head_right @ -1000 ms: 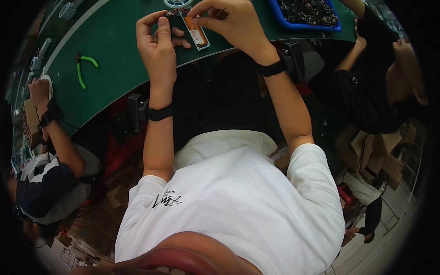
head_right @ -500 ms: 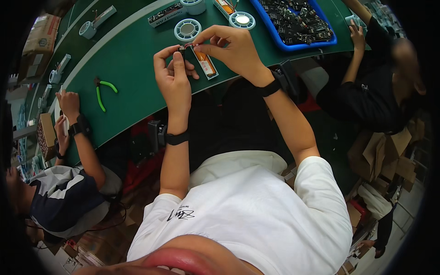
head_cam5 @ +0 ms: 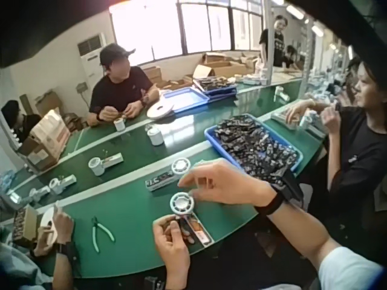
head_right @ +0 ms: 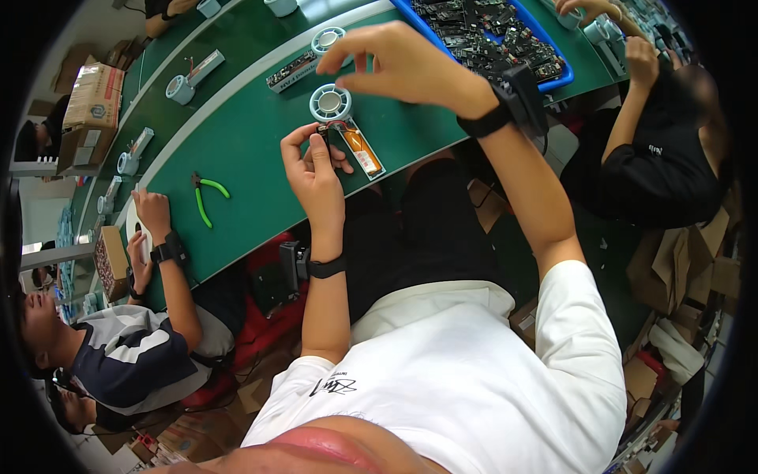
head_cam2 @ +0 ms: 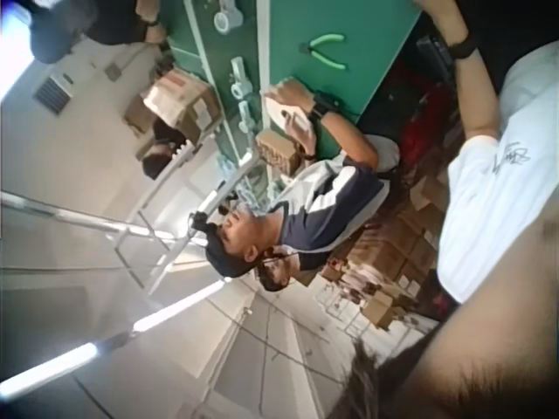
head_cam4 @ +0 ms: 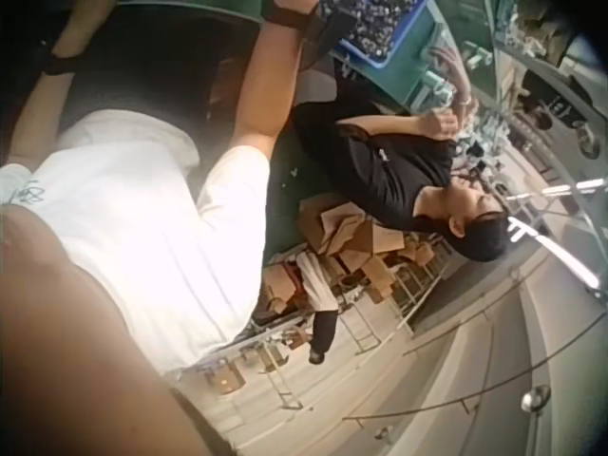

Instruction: The recorder is sitting at an assembly line, picking up small circuit boards and attaching components using their hands and pliers.

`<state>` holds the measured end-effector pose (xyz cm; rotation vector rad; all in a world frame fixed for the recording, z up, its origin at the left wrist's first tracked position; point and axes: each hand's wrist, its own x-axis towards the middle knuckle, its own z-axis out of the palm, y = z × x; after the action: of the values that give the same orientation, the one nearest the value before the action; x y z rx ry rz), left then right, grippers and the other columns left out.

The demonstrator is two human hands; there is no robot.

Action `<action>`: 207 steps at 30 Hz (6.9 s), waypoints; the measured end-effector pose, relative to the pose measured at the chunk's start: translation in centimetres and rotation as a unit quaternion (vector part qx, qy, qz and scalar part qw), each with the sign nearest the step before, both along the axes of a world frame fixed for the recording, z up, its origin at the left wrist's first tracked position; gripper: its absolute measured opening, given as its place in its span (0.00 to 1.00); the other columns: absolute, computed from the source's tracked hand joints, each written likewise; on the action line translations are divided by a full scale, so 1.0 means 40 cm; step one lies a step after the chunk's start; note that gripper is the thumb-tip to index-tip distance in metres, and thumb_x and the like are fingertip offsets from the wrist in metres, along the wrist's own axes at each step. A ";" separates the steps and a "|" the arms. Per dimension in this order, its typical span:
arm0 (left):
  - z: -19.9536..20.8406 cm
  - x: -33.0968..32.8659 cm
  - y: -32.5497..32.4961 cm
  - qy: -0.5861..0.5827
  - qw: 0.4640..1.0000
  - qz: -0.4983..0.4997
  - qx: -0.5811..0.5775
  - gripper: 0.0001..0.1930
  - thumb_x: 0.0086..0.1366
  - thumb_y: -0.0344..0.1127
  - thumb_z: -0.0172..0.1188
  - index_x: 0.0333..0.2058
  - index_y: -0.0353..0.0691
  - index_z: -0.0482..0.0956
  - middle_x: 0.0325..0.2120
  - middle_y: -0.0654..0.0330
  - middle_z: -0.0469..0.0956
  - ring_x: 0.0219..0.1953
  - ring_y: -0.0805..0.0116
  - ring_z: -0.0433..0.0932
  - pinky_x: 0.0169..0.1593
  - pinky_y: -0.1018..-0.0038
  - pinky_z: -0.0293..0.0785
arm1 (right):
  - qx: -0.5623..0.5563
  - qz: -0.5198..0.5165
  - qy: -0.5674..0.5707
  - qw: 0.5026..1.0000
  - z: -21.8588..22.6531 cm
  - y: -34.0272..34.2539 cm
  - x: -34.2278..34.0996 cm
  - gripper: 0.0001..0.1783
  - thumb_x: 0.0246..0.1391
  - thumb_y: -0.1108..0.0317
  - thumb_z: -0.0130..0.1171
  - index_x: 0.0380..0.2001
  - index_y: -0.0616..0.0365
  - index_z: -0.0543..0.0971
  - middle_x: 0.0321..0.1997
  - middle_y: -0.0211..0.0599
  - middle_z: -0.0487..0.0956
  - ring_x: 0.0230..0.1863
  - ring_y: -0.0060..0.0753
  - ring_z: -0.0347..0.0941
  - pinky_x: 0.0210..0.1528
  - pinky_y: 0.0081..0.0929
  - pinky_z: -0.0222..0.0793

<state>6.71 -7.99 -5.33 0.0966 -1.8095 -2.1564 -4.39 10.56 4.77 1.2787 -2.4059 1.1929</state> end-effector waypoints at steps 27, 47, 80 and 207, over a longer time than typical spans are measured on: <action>-0.012 0.005 -0.008 0.031 0.999 0.012 -0.009 0.09 0.81 0.35 0.54 0.51 0.37 0.75 0.26 0.63 0.77 0.24 0.81 0.75 0.26 0.81 0.72 | 0.129 -0.128 0.025 0.983 0.011 -0.043 -0.169 0.39 0.44 0.48 0.79 0.55 0.62 0.81 0.44 0.55 0.86 0.47 0.56 0.84 0.51 0.42 0.78; 0.064 0.106 -0.121 0.105 0.968 0.083 -0.212 0.22 0.72 0.39 0.65 0.58 0.34 0.72 0.56 0.50 0.71 0.58 0.55 0.71 0.58 0.58 0.71 | 0.132 0.006 0.008 0.991 0.044 -0.250 -0.209 0.33 0.51 0.42 0.77 0.38 0.65 0.83 0.29 0.47 0.83 0.31 0.39 0.81 0.36 0.38 0.75; 0.105 0.304 -0.281 -0.033 0.916 0.132 -0.379 0.12 0.76 0.31 0.60 0.53 0.32 0.75 0.36 0.53 0.78 0.35 0.61 0.80 0.39 0.67 0.77 | -0.352 0.114 -0.604 0.706 -0.199 -0.367 0.413 0.29 0.76 0.53 0.54 0.68 0.63 0.70 0.63 0.46 0.78 0.60 0.35 0.78 0.60 0.34 0.77; -0.017 0.104 -0.309 -0.129 0.824 0.285 -0.472 0.20 0.64 0.41 0.72 0.50 0.42 0.77 0.49 0.63 0.80 0.48 0.60 0.72 0.55 0.61 0.65 | 0.252 -0.017 0.268 0.930 -0.021 -0.353 -0.133 0.13 0.49 0.62 0.72 0.33 0.62 0.85 0.37 0.46 0.81 0.33 0.48 0.81 0.37 0.42 0.79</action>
<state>10.88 -20.33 -6.00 0.6160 -2.3841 -0.7315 -9.72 -3.57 3.95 1.4379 -2.3443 0.1472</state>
